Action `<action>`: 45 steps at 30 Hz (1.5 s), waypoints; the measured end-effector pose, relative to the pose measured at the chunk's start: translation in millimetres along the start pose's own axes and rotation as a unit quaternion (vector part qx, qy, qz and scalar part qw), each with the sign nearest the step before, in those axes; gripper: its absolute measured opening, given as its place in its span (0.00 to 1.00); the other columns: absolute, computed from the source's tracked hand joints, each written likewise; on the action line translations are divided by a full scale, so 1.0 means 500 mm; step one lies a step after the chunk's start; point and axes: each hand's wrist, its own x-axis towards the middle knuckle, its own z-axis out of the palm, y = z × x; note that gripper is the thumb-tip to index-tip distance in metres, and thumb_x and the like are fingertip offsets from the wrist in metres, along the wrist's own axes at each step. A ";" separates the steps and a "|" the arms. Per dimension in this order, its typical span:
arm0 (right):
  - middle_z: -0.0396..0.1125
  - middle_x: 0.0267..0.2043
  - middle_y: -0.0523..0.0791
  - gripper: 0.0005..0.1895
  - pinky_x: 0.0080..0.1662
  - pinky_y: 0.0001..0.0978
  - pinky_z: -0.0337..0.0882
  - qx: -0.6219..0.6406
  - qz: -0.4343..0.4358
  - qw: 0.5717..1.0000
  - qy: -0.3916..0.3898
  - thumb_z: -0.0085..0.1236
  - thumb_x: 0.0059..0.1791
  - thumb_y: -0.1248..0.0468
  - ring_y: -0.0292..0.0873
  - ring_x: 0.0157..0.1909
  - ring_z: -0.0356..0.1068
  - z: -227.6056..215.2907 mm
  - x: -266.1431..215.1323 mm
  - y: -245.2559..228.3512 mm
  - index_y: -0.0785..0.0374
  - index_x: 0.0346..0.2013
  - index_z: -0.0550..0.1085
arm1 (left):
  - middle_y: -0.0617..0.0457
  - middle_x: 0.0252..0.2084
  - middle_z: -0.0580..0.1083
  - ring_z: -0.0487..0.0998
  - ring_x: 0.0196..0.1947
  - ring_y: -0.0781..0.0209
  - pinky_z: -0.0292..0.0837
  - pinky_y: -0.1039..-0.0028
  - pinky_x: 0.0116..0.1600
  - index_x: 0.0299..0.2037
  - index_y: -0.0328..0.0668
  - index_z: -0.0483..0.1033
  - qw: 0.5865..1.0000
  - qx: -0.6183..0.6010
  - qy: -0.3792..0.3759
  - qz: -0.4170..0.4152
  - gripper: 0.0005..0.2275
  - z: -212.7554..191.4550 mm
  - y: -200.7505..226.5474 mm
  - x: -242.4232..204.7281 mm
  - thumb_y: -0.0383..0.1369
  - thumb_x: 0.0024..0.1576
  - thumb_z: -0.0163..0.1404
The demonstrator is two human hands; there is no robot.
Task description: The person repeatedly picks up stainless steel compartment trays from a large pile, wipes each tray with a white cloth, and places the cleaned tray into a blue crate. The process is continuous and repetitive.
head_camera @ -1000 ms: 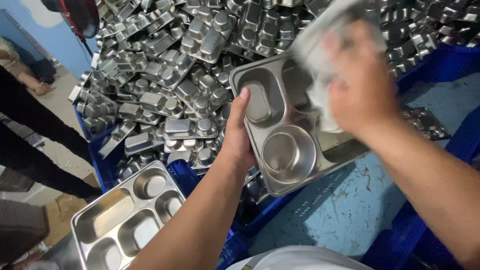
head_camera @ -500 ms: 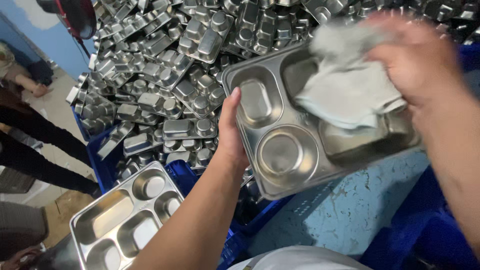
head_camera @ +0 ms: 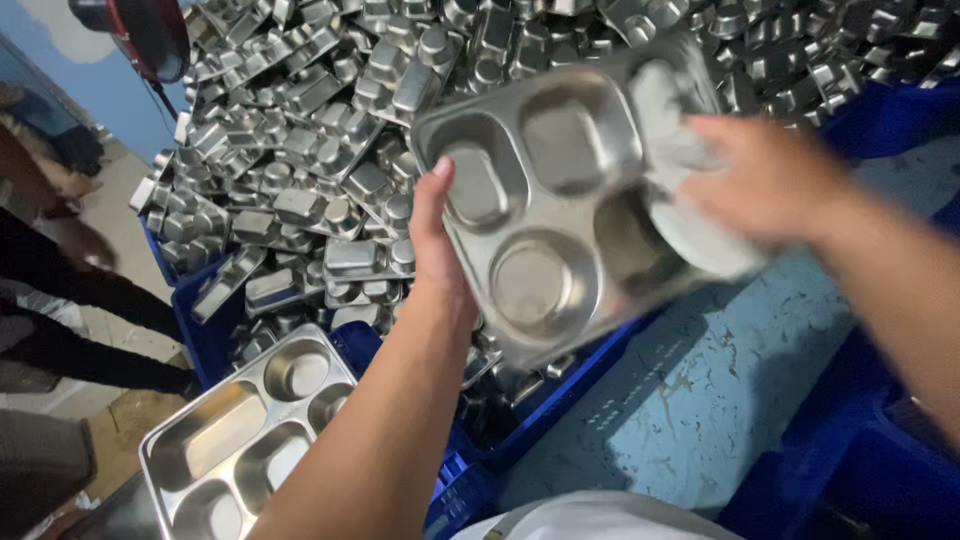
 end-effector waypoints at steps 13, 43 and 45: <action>0.73 0.42 0.56 0.35 0.52 0.51 0.70 0.000 -0.087 0.996 -0.023 0.37 0.53 0.37 0.59 0.49 0.73 0.225 -0.023 -0.010 0.68 0.41 0.74 | 0.40 0.51 0.76 0.78 0.48 0.45 0.75 0.56 0.54 0.58 0.36 0.70 0.998 -0.060 0.027 0.006 0.28 -0.065 -0.060 0.017 0.46 0.50 0.51; 0.71 0.54 0.54 0.18 0.58 0.52 0.76 0.735 0.103 0.636 -0.210 0.46 0.48 0.68 0.53 0.57 0.72 0.131 -0.096 -0.128 0.73 0.51 0.70 | 0.39 0.47 0.76 0.79 0.45 0.45 0.77 0.58 0.53 0.51 0.34 0.74 1.000 -0.010 0.006 -0.002 0.23 0.045 -0.026 0.031 0.43 0.50 0.51; 0.70 0.57 0.57 0.21 0.58 0.53 0.76 0.795 0.096 0.574 -0.169 0.43 0.49 0.66 0.56 0.59 0.71 0.122 -0.079 -0.100 0.75 0.54 0.68 | 0.38 0.49 0.77 0.80 0.48 0.43 0.76 0.57 0.54 0.52 0.35 0.74 0.998 -0.061 0.020 0.023 0.25 0.038 -0.026 0.032 0.45 0.49 0.50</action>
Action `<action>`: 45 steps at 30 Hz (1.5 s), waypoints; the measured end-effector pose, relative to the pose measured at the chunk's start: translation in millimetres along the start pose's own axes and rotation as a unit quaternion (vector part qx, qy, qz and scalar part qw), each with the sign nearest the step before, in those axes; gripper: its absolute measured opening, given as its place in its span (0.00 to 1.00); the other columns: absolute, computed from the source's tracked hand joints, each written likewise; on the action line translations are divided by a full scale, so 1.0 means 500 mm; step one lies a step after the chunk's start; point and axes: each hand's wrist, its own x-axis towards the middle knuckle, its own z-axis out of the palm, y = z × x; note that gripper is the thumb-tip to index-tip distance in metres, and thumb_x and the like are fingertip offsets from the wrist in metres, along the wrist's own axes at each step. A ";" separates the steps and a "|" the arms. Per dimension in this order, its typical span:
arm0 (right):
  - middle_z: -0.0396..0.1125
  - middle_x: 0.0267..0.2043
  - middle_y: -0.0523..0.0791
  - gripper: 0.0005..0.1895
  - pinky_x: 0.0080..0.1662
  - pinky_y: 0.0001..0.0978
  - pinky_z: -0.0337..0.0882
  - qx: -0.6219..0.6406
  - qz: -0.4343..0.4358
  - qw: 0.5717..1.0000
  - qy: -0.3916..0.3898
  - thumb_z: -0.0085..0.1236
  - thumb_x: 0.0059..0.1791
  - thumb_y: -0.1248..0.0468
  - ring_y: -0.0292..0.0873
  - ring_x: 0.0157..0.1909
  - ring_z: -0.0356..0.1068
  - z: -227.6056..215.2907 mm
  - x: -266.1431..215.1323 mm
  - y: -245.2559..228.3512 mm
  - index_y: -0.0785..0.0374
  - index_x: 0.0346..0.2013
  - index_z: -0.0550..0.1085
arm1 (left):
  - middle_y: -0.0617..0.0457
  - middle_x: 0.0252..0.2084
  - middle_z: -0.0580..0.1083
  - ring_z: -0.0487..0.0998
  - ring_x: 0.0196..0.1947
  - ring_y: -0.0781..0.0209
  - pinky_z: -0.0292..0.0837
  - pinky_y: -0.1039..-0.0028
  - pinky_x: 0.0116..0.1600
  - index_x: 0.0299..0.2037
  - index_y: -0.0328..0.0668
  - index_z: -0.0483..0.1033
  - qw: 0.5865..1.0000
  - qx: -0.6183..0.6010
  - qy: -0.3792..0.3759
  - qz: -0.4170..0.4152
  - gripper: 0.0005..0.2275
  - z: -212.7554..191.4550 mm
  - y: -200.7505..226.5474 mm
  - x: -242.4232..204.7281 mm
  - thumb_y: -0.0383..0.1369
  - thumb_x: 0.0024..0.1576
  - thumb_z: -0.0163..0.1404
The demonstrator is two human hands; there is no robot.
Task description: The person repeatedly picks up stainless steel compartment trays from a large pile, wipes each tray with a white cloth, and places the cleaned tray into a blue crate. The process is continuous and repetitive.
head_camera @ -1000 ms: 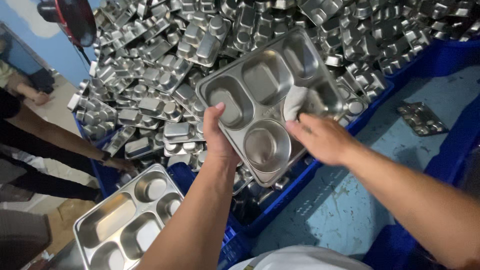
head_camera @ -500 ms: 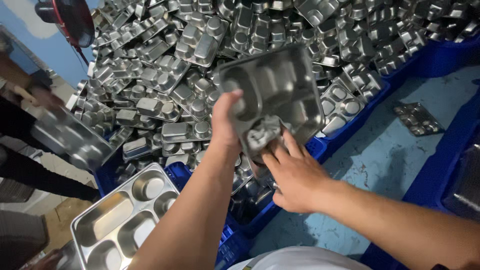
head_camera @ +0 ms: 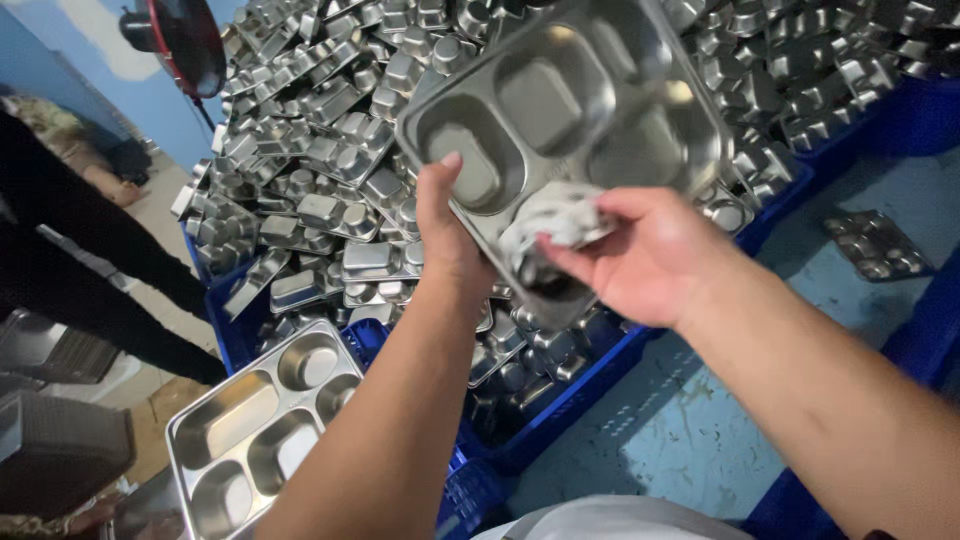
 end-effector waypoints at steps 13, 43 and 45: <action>0.67 0.58 0.50 0.23 0.58 0.51 0.73 -0.053 -0.027 0.990 0.125 0.52 0.50 0.64 0.50 0.57 0.70 -0.150 -0.008 0.081 0.62 0.60 0.67 | 0.48 0.46 0.76 0.77 0.49 0.49 0.71 0.53 0.60 0.49 0.39 0.73 0.991 -0.079 0.096 0.041 0.18 -0.076 -0.065 -0.055 0.38 0.51 0.49; 0.63 0.68 0.51 0.33 0.64 0.56 0.64 -0.244 0.162 0.946 -0.137 0.47 0.47 0.67 0.53 0.68 0.64 -0.080 0.279 0.303 0.63 0.69 0.63 | 0.39 0.48 0.79 0.81 0.41 0.48 0.76 0.64 0.43 0.52 0.33 0.74 0.877 0.189 0.248 -0.366 0.29 -0.433 0.091 -0.421 0.56 0.57 0.48; 0.61 0.71 0.54 0.34 0.66 0.58 0.60 -0.133 0.199 0.944 -0.228 0.49 0.48 0.65 0.56 0.70 0.61 -0.090 0.244 0.274 0.67 0.71 0.61 | 0.47 0.50 0.76 0.79 0.48 0.55 0.76 0.62 0.52 0.54 0.40 0.73 0.904 0.200 0.241 -0.292 0.27 -0.431 0.077 -0.343 0.55 0.55 0.50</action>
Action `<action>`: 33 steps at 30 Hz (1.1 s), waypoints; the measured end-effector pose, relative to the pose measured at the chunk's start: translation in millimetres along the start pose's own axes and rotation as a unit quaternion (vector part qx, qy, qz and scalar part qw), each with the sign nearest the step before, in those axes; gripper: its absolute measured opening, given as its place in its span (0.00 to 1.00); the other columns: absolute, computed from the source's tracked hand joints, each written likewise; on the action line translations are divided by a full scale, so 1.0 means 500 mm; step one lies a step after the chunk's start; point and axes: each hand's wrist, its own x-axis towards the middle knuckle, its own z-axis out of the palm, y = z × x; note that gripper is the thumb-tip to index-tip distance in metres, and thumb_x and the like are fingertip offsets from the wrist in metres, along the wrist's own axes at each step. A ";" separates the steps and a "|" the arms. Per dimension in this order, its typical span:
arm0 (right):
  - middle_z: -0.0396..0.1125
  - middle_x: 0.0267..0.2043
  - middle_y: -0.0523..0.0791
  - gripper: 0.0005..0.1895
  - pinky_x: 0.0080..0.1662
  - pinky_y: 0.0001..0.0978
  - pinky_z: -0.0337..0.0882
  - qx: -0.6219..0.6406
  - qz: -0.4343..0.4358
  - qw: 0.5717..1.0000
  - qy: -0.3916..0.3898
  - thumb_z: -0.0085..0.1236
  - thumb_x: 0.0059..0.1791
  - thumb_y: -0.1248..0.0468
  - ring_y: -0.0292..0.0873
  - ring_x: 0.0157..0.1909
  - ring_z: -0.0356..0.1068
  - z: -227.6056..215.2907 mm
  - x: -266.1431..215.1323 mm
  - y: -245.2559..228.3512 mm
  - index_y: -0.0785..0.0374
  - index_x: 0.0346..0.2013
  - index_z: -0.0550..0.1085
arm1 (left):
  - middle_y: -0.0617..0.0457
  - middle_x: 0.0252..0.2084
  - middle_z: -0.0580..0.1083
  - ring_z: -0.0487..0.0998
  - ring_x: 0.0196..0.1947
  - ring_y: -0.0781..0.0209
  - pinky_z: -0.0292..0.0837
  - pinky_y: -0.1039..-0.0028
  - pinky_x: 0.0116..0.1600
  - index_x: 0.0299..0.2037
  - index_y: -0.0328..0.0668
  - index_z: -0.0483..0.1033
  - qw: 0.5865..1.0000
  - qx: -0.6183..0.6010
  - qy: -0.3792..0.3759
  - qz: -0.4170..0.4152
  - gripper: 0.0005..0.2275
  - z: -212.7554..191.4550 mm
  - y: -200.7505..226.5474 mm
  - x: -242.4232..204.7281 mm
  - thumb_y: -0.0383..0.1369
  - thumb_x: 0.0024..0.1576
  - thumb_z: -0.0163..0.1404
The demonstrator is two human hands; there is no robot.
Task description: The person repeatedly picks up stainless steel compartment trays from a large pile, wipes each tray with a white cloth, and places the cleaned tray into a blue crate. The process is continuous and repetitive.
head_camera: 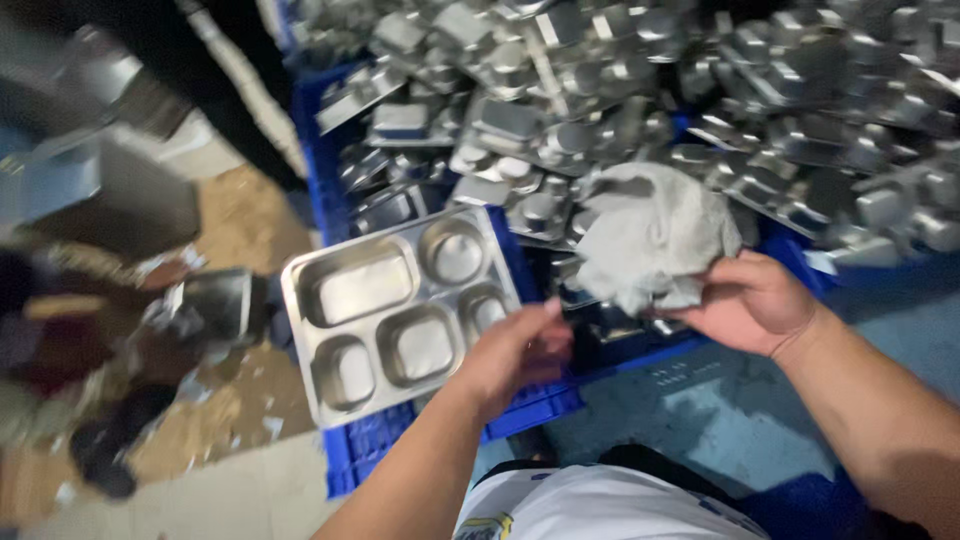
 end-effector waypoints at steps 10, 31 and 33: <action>0.71 0.59 0.49 0.29 0.53 0.49 0.71 -0.043 0.024 0.947 0.319 0.44 0.49 0.57 0.49 0.57 0.71 -0.028 -0.163 0.020 0.65 0.64 0.68 | 0.47 0.53 0.78 0.80 0.52 0.54 0.74 0.61 0.59 0.55 0.38 0.74 0.979 -0.120 -0.161 0.026 0.19 0.202 0.108 0.161 0.41 0.57 0.53; 0.71 0.47 0.46 0.31 0.52 0.41 0.62 -0.012 0.164 0.816 0.553 0.50 0.52 0.38 0.44 0.48 0.65 -0.292 -0.170 0.064 0.58 0.57 0.74 | 0.45 0.45 0.80 0.80 0.44 0.57 0.75 0.68 0.51 0.59 0.38 0.77 0.920 0.384 -0.015 0.075 0.18 0.428 -0.079 0.376 0.36 0.59 0.50; 0.72 0.50 0.51 0.32 0.55 0.46 0.68 0.137 0.145 0.863 0.464 0.52 0.51 0.42 0.49 0.54 0.69 -0.344 -0.174 0.051 0.66 0.57 0.71 | 0.44 0.44 0.81 0.80 0.42 0.56 0.75 0.68 0.50 0.61 0.38 0.73 0.909 0.377 -0.175 0.010 0.21 0.477 -0.124 0.403 0.34 0.57 0.52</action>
